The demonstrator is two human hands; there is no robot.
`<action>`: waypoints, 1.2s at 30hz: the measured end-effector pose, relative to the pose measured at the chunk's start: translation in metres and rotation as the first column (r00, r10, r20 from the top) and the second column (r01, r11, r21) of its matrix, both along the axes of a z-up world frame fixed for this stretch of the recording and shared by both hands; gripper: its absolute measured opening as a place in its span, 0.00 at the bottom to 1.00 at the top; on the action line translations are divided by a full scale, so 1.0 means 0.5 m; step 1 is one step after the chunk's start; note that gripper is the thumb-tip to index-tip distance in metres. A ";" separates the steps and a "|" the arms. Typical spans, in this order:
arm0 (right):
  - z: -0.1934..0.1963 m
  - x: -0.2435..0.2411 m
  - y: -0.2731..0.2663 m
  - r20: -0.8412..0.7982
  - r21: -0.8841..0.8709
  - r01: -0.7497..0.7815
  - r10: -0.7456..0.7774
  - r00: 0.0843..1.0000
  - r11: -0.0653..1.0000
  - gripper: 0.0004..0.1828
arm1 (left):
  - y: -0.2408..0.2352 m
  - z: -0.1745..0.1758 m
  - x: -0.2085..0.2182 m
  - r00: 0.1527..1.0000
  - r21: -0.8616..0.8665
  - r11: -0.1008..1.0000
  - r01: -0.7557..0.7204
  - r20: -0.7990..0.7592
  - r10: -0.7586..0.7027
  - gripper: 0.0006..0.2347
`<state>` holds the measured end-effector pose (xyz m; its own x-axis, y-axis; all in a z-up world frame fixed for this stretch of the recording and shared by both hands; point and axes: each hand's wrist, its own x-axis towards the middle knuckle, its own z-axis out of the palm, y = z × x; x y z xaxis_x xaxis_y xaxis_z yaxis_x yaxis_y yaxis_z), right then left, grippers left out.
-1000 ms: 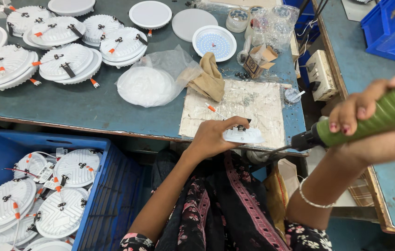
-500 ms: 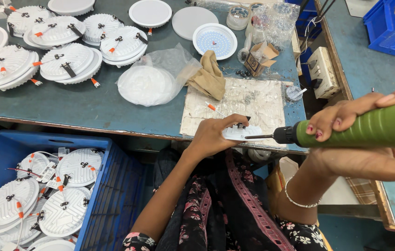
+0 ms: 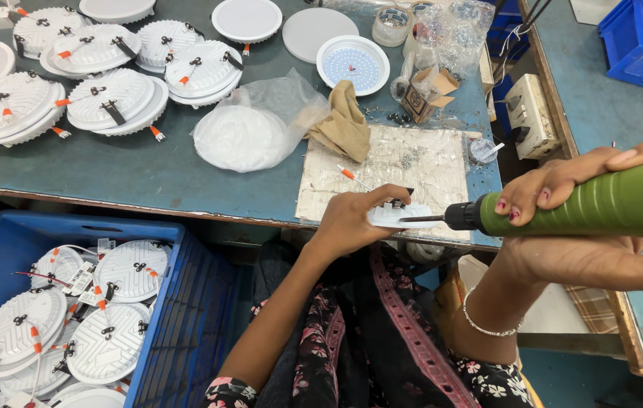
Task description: The person assembles LED light fixtures at a factory workstation. They pick up a circular LED panel, place it on the table, and use a green electric screwdriver to secure components. They then attach a metal bracket to the back of the fixture and tighten it with the screwdriver.
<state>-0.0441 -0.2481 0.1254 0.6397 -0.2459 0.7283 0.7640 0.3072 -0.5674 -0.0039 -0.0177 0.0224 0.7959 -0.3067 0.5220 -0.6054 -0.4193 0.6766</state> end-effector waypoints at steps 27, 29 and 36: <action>0.016 -0.011 0.041 0.006 -0.079 0.282 -0.282 0.959 0.956 0.54 | -0.024 0.010 -0.006 0.997 -0.006 0.998 -0.065 -0.032 0.065 0.16; 0.026 -0.020 0.048 -0.005 -0.059 0.192 -0.192 0.981 0.980 0.53 | -0.025 0.010 -0.006 0.998 -0.001 0.998 -0.060 -0.035 0.060 0.16; 0.044 -0.022 0.070 -0.036 -0.125 0.236 -0.242 0.970 0.964 0.56 | -0.018 0.009 -0.007 0.994 -0.098 0.993 -0.069 -0.086 0.060 0.16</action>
